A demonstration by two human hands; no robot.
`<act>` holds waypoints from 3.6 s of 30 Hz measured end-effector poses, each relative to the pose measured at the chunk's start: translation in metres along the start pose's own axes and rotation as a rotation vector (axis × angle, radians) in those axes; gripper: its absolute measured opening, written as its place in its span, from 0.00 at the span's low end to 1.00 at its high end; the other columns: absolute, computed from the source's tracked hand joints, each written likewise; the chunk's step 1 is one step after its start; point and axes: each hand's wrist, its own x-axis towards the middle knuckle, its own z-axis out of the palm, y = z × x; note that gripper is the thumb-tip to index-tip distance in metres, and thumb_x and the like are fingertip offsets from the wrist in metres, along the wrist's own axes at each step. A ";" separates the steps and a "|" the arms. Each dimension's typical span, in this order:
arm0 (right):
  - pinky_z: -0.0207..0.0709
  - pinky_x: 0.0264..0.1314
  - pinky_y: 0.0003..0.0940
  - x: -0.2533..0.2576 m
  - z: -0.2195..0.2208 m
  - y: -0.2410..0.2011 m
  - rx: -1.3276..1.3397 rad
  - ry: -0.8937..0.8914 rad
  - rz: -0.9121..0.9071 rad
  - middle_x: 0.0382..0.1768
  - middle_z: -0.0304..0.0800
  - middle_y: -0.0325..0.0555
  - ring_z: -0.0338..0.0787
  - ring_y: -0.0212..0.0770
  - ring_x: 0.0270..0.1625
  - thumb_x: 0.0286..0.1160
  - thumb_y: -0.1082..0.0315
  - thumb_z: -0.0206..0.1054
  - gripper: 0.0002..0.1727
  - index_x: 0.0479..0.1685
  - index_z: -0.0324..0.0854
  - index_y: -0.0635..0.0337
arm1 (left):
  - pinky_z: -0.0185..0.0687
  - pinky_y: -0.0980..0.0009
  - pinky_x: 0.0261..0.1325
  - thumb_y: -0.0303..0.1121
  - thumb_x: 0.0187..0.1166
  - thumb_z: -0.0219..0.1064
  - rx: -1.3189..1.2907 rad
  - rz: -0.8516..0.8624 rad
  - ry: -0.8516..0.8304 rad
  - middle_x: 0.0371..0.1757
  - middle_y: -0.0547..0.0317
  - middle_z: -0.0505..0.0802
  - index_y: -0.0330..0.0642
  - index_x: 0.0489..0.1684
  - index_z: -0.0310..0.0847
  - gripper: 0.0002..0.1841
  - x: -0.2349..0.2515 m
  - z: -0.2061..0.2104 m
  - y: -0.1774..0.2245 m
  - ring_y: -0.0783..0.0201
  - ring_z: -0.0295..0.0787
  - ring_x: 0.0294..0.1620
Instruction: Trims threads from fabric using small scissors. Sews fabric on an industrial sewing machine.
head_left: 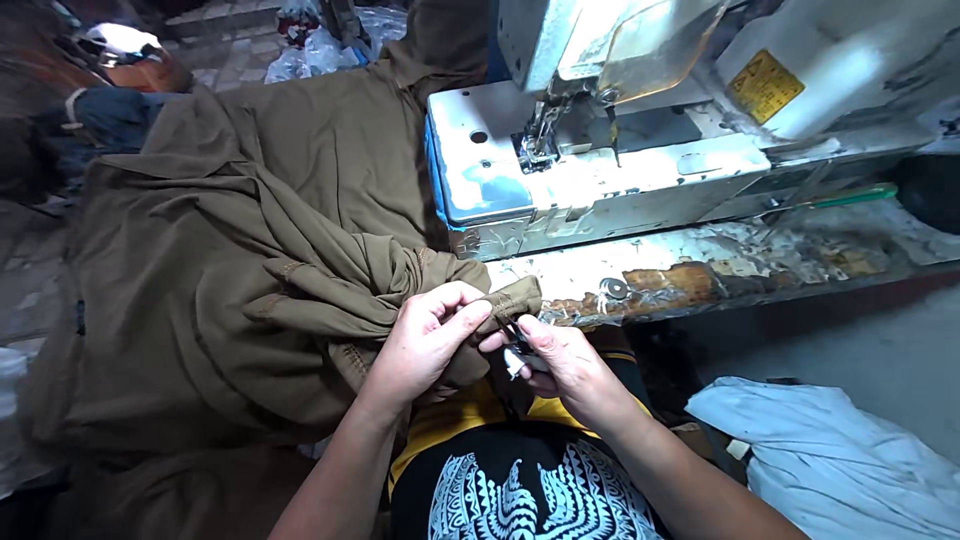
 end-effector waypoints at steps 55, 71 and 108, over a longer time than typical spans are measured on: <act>0.74 0.38 0.10 0.008 0.000 0.016 -0.705 0.447 -0.695 0.32 0.91 0.44 0.82 0.19 0.32 0.72 0.66 0.73 0.11 0.41 0.90 0.68 | 0.83 0.81 0.37 0.29 0.80 0.69 0.023 -0.014 0.039 0.28 0.66 0.92 0.42 0.32 0.91 0.07 0.002 0.009 0.003 0.77 0.87 0.30; 0.78 0.56 0.13 0.003 -0.022 0.003 -0.301 -0.037 -0.785 0.45 0.87 0.37 0.84 0.19 0.49 0.86 0.66 0.62 0.07 0.49 0.83 0.57 | 0.80 0.85 0.35 0.30 0.78 0.70 -0.004 -0.024 -0.038 0.24 0.72 0.89 0.44 0.26 0.90 0.09 0.004 0.004 0.003 0.83 0.84 0.27; 0.72 0.28 0.10 -0.018 0.000 0.012 -0.343 0.106 -0.270 0.33 0.85 0.34 0.77 0.16 0.26 0.91 0.65 0.53 0.16 0.57 0.84 0.65 | 0.81 0.86 0.36 0.26 0.77 0.66 0.084 -0.022 -0.034 0.26 0.72 0.91 0.43 0.29 0.92 0.08 0.003 0.009 0.002 0.83 0.85 0.29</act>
